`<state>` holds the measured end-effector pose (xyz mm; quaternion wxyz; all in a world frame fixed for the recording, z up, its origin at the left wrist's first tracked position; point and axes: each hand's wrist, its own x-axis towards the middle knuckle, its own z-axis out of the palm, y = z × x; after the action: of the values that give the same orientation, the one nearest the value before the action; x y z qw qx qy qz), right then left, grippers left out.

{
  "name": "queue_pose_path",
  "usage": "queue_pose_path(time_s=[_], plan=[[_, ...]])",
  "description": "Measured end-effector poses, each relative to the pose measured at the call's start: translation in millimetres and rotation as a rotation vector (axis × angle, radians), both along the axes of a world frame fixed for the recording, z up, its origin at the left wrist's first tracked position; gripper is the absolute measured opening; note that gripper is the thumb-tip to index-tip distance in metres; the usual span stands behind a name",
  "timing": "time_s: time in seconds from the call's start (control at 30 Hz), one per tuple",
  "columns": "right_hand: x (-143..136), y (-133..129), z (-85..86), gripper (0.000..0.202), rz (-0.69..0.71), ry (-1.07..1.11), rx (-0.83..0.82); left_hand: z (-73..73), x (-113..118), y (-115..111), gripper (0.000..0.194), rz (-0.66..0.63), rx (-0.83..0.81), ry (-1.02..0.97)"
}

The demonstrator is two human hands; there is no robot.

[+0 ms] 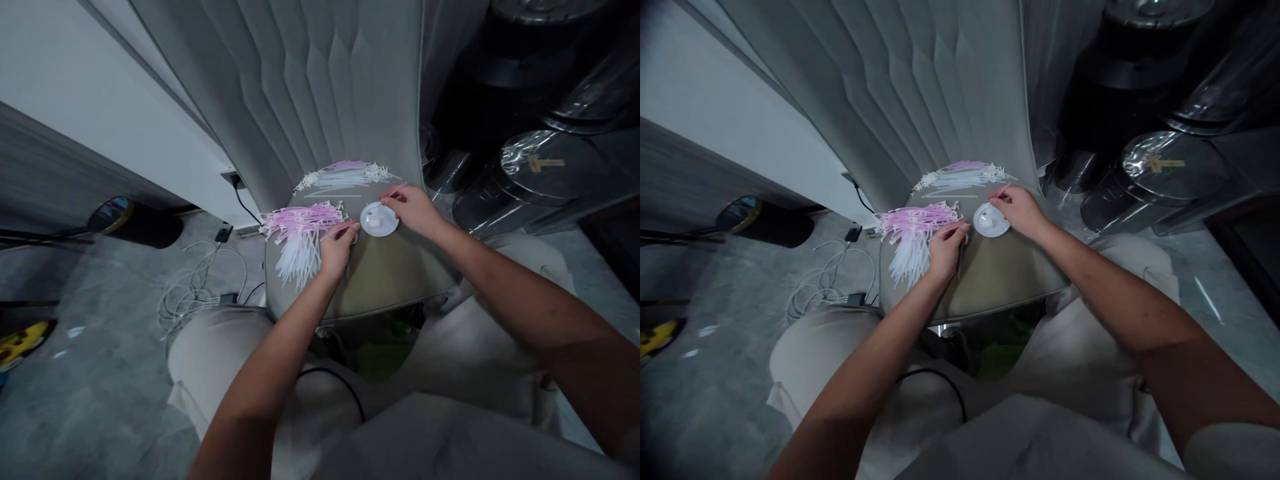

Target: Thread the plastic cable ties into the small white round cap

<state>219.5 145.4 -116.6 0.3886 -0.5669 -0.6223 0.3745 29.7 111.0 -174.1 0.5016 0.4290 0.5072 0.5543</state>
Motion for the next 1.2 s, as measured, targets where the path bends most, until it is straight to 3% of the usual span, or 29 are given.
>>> queue_pose_path(time_s=[0.27, 0.5, 0.63, 0.73, 0.83, 0.97, 1.2], plan=[[1.4, -6.3, -3.8, 0.021, 0.029, -0.003, -0.016, 6.4, -2.5, -4.9, 0.025, -0.083, 0.008, 0.13], [6.4, -22.0, -6.6, 0.018, 0.154, -0.323, 0.133, 5.4, -0.1, -5.2, 0.021, -0.121, 0.048, 0.161], [8.3, -25.1, -7.2, 0.02, 0.152, -0.381, 0.19, 2.9, -0.1, -6.1, 0.018, -0.137, 0.15, 0.237], [6.2, -24.4, -4.6, 0.022, 0.1, -0.352, 0.158, 5.6, -0.1, -13.5, 0.014, -0.102, 0.394, 0.385], [2.8, -24.4, -1.7, 0.023, 0.078, -0.214, 0.032, 9.8, -0.6, -22.5, 0.014, -0.202, 0.597, 0.526], [1.3, -26.4, -0.3, 0.022, 0.124, 0.003, -0.094, 13.3, -1.8, -27.3, 0.017, -0.281, 0.609, 0.587], [0.4, -34.7, -5.6, 0.023, 0.284, 0.019, -0.069, 11.0, -0.8, -28.2, 0.017, -0.372, 0.672, 0.626]])
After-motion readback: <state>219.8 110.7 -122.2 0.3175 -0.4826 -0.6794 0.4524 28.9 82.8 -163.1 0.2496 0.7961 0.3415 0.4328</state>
